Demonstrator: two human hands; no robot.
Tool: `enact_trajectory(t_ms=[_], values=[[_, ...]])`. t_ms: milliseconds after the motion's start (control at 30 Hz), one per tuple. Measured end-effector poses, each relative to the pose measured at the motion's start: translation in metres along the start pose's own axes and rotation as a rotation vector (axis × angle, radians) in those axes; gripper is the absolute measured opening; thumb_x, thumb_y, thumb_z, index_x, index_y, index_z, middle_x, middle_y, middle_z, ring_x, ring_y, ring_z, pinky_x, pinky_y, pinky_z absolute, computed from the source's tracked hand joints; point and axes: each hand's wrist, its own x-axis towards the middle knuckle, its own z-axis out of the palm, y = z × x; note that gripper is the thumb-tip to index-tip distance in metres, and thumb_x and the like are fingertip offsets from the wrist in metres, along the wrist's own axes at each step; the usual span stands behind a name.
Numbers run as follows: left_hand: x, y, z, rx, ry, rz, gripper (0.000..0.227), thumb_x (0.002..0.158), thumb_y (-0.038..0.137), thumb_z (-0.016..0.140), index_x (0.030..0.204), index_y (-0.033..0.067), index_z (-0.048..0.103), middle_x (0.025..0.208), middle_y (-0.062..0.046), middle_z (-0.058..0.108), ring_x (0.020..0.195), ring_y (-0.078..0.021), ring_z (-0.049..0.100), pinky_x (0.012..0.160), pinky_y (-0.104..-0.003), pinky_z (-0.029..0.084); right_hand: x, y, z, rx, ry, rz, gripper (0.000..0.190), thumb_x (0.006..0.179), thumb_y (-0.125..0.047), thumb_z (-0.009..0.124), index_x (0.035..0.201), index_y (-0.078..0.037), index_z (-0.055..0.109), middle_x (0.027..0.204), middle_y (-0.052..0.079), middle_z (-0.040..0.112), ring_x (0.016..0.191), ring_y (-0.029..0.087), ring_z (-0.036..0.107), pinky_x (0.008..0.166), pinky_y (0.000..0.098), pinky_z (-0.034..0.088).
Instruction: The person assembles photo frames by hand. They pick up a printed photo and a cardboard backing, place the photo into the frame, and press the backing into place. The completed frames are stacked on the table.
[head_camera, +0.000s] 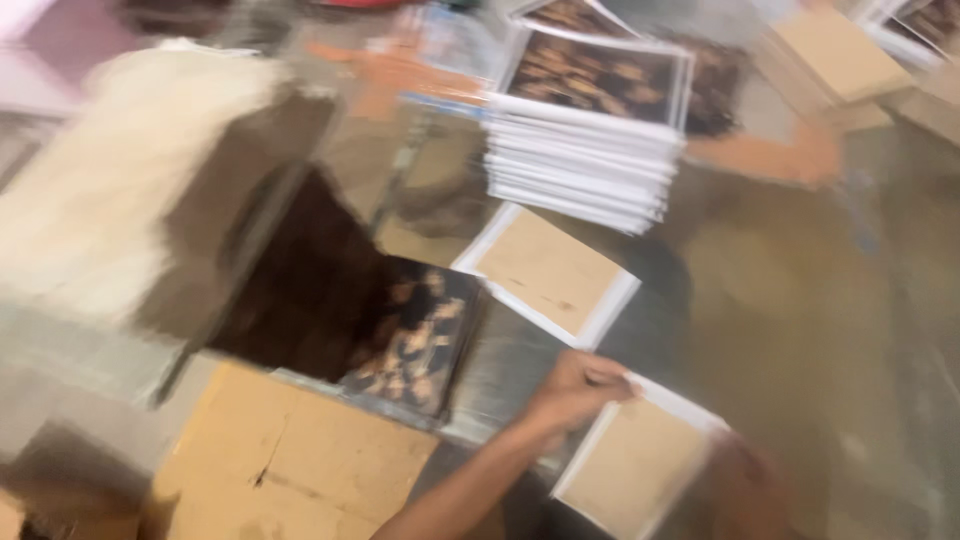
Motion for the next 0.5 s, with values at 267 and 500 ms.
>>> enact_trajectory(t_ms=[267,500], values=[[0.03,0.014,-0.022,0.393,-0.518,0.295,0.029,0.097,0.025,0.071,0.117,0.005,0.075,0.1,-0.01,0.079,0.081,-0.0194,0.075,0.069,-0.036,0.064,0.056,-0.064,0.082,-0.277,-0.303,-0.557,0.034,0.089,-0.021,0.078,0.115,0.001,0.073,0.104,0.009,0.073,0.093,0.016,0.064,0.079,0.03,0.049],[0.058,-0.014,-0.013,0.98,-0.298,0.84,0.027,0.098,0.033,0.062,0.108,0.0148,0.078,0.108,-0.004,0.081,0.11,-0.0232,0.074,0.098,-0.035,0.056,0.074,-0.06,0.086,-0.398,-0.409,-0.68,0.037,0.088,-0.021,0.078,0.118,-0.001,0.072,0.109,0.009,0.072,0.099,0.018,0.063,0.084,0.0315,0.049]])
